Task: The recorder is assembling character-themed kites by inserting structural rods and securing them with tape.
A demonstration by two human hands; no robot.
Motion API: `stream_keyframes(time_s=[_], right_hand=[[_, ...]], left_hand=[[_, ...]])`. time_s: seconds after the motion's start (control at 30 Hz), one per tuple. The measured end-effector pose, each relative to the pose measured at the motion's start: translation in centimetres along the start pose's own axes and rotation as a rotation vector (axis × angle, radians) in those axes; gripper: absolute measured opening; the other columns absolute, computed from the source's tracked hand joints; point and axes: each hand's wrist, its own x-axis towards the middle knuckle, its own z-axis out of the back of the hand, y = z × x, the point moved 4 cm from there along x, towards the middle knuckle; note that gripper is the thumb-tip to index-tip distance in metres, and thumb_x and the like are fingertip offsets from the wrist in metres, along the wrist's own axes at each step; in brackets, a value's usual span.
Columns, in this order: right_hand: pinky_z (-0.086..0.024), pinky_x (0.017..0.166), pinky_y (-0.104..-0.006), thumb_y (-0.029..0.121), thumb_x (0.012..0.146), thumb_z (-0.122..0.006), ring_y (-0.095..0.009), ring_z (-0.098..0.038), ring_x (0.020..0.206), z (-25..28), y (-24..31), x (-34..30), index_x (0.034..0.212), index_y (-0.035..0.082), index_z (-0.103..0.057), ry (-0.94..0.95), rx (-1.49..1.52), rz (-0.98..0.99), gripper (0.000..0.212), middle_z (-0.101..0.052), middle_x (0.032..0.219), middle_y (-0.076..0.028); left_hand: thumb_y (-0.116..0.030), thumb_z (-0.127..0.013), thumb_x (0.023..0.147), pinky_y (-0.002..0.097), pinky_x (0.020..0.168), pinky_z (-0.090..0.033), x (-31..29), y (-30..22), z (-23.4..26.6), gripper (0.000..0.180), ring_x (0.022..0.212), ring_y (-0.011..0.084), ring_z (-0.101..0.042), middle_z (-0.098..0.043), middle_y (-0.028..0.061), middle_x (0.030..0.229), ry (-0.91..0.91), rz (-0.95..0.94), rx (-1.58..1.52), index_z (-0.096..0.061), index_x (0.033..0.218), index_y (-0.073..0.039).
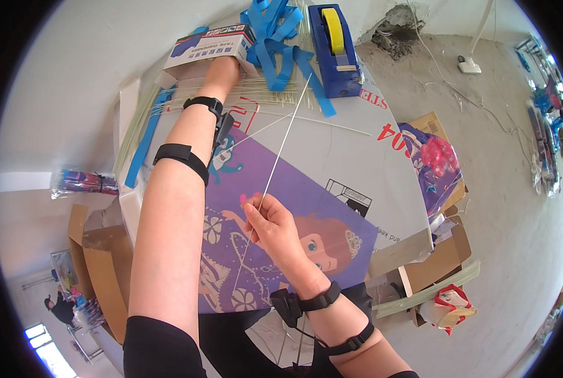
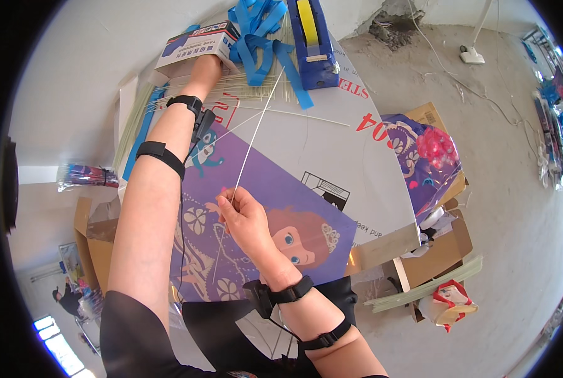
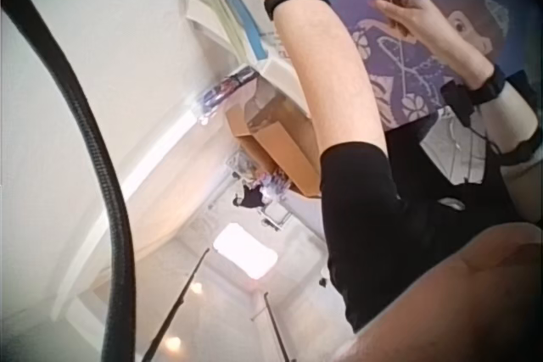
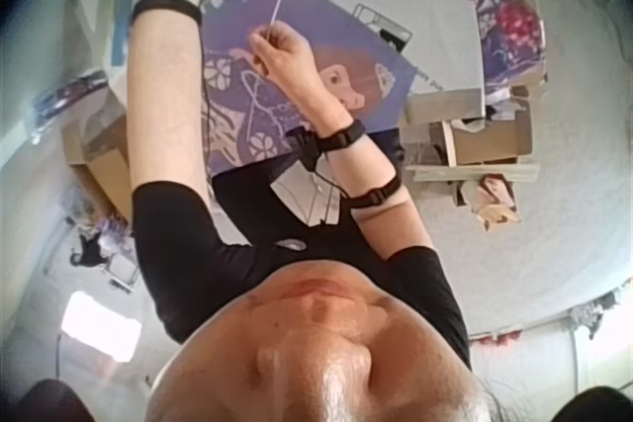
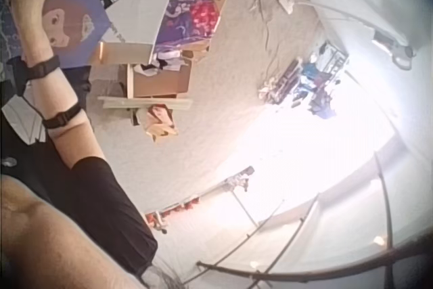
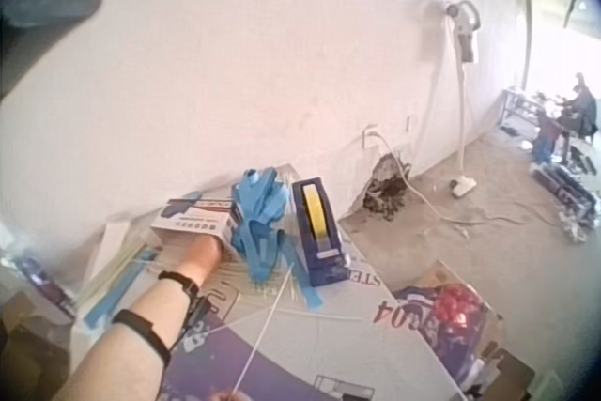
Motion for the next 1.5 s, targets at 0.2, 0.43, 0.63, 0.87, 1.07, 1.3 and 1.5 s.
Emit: stream_keyframes(time_s=[0.2, 0.43, 0.63, 0.87, 1.07, 1.3, 1.5], right_hand=[[-0.04, 0.047, -0.0195, 0.019, 0.096, -0.056, -0.003, -0.049, 0.057, -0.1, -0.1, 0.0, 0.091, 0.003, -0.057, 0.002, -0.008, 0.007, 0.017, -0.053, 0.066, 0.003], [-0.04, 0.047, -0.0195, 0.018, 0.096, -0.056, -0.004, -0.049, 0.055, 0.2, -0.1, 0.2, 0.093, 0.003, -0.058, -0.022, -0.008, 0.017, 0.016, -0.053, 0.066, 0.002], [-0.038, 0.052, -0.0177, 0.022, 0.097, -0.054, -0.003, -0.047, 0.058, 0.7, 0.5, -0.2, 0.098, 0.003, -0.057, -0.011, -0.07, 0.044, 0.019, -0.054, 0.071, 0.002], [-0.043, 0.054, -0.0208, 0.019, 0.097, -0.053, -0.007, -0.055, 0.061, -0.5, 0.6, -0.1, 0.097, 0.002, -0.058, 0.043, 0.031, 0.138, 0.018, -0.06, 0.077, -0.003], [-0.051, 0.061, -0.0257, 0.017, 0.097, -0.052, -0.017, -0.064, 0.069, 0.1, 1.2, 0.4, 0.096, 0.002, -0.057, 0.022, 0.315, 0.268, 0.016, -0.064, 0.085, -0.011], [-0.056, 0.068, -0.0301, 0.014, 0.098, -0.049, -0.023, -0.066, 0.075, -0.7, 0.9, 0.2, 0.098, 0.001, -0.056, 0.09, 0.427, 0.294, 0.016, -0.064, 0.088, -0.015], [-0.056, 0.067, -0.0303, 0.014, 0.098, -0.05, -0.023, -0.066, 0.075, -1.0, 0.6, 0.4, 0.098, 0.0, -0.056, 0.118, 0.388, 0.289, 0.015, -0.065, 0.088, -0.016]], left_hand=[[-0.008, -0.056, 0.079, 0.0475, 0.071, -0.05, -0.6, -0.6, 1.1, 0.016, 0.083, 0.042, -0.061, -0.064, 0.0237, 0.089, -0.079, 0.02, -0.007, -0.069, 0.087, -0.002], [-0.007, -0.058, 0.077, 0.045, 0.075, -0.05, -1.3, -1.3, 2.3, 0.016, 0.087, 0.0384, -0.062, -0.066, 0.0189, 0.092, -0.138, 0.143, -0.108, -0.07, 0.088, -0.005], [-0.005, -0.066, 0.079, 0.0328, 0.067, -0.049, -8.0, -2.4, 8.8, 0.009, 0.075, 0.0231, -0.063, -0.066, 0.0107, 0.082, -0.22, 0.203, -0.362, -0.067, 0.089, -0.006], [-0.005, -0.062, 0.089, 0.0243, 0.076, -0.047, -27.6, -4.1, 19.0, 0.012, 0.078, 0.012, -0.059, -0.063, 0.0002, 0.09, -0.143, 0.834, -1.173, -0.061, 0.1, -0.005], [-0.002, -0.064, 0.087, 0.0257, 0.081, -0.049, -36.7, -8.1, 20.8, 0.016, 0.087, 0.0138, -0.061, -0.062, 0.0036, 0.093, -0.345, 1.128, -1.785, -0.059, 0.101, -0.005], [-0.005, -0.064, 0.088, 0.0259, 0.084, -0.048, -36.7, -10.3, 20.8, 0.013, 0.087, 0.0132, -0.06, -0.061, 0.0017, 0.092, -0.441, 1.214, -2.027, -0.059, 0.1, -0.008], [-0.008, -0.063, 0.089, 0.025, 0.081, -0.05, -36.8, -10.1, 20.0, 0.011, 0.087, 0.013, -0.058, -0.06, 0.0017, 0.091, -0.454, 1.194, -2.1, -0.059, 0.1, -0.008]])
